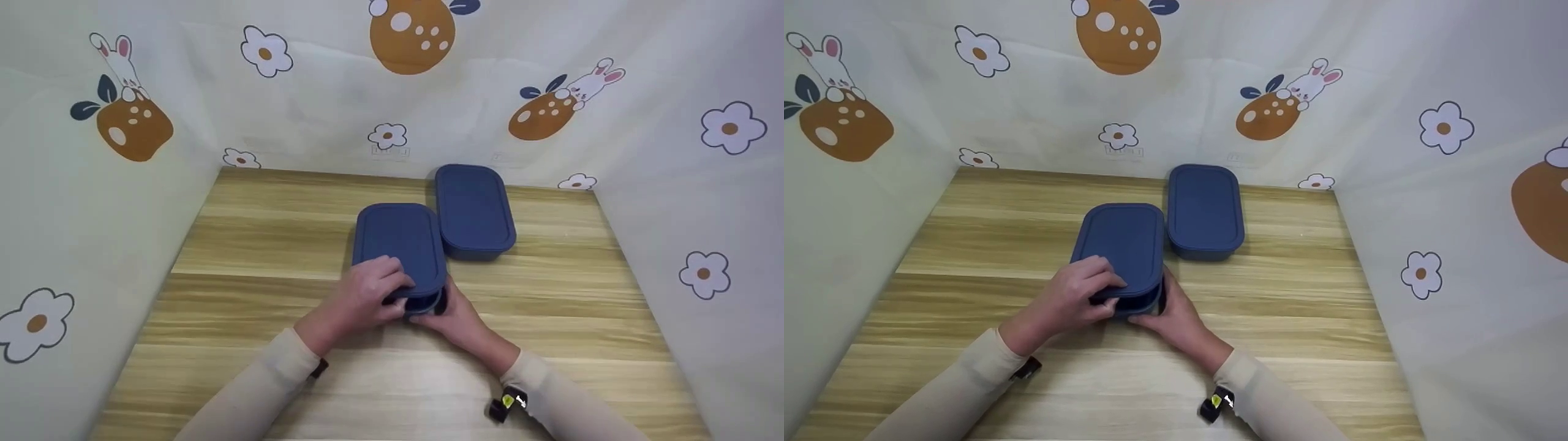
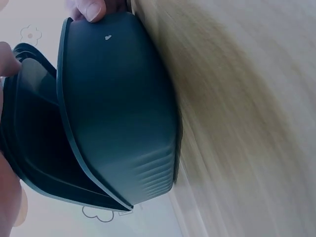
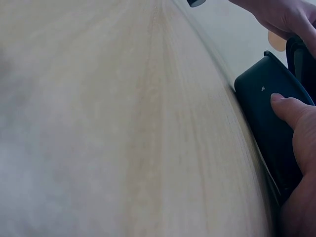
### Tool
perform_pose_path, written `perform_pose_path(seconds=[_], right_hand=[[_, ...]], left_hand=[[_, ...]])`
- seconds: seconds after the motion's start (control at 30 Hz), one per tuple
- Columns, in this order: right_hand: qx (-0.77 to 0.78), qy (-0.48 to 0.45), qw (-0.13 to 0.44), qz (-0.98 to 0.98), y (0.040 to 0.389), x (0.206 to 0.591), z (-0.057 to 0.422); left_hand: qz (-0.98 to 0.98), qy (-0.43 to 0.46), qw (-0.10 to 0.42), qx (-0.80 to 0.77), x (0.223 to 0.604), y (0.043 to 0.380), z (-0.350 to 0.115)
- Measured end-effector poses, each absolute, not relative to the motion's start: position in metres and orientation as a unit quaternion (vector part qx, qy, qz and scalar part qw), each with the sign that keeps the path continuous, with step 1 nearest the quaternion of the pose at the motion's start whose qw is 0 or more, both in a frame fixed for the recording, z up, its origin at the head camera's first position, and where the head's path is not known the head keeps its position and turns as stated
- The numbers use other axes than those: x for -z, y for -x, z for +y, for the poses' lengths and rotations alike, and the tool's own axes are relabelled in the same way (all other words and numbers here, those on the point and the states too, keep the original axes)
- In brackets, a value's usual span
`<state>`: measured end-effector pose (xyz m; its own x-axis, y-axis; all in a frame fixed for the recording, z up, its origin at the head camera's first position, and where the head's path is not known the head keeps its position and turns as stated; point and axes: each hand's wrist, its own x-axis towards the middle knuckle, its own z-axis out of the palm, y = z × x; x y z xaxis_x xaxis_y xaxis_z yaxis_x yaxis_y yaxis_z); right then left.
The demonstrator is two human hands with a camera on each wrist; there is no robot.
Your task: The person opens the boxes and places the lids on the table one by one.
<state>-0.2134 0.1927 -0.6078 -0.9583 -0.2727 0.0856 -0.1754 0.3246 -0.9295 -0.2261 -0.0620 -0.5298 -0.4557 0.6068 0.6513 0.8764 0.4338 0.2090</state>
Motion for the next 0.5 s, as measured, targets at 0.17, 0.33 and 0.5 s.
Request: perform_pose_path(seconds=[0.17, 0.33, 0.5], right_hand=[[0.564, 0.137, 0.042, 0.813, 0.214, 0.608, 0.193], [0.569, 0.138, 0.042, 0.81, 0.214, 0.608, 0.193], [0.566, 0.142, 0.039, 0.811, 0.213, 0.608, 0.193]], left_hand=[[-0.809, 0.45, 0.258, 0.276, 0.527, 0.227, -0.061], [-0.807, 0.452, 0.271, 0.266, 0.523, 0.228, -0.061], [-0.811, 0.447, 0.28, 0.252, 0.518, 0.227, -0.06]])
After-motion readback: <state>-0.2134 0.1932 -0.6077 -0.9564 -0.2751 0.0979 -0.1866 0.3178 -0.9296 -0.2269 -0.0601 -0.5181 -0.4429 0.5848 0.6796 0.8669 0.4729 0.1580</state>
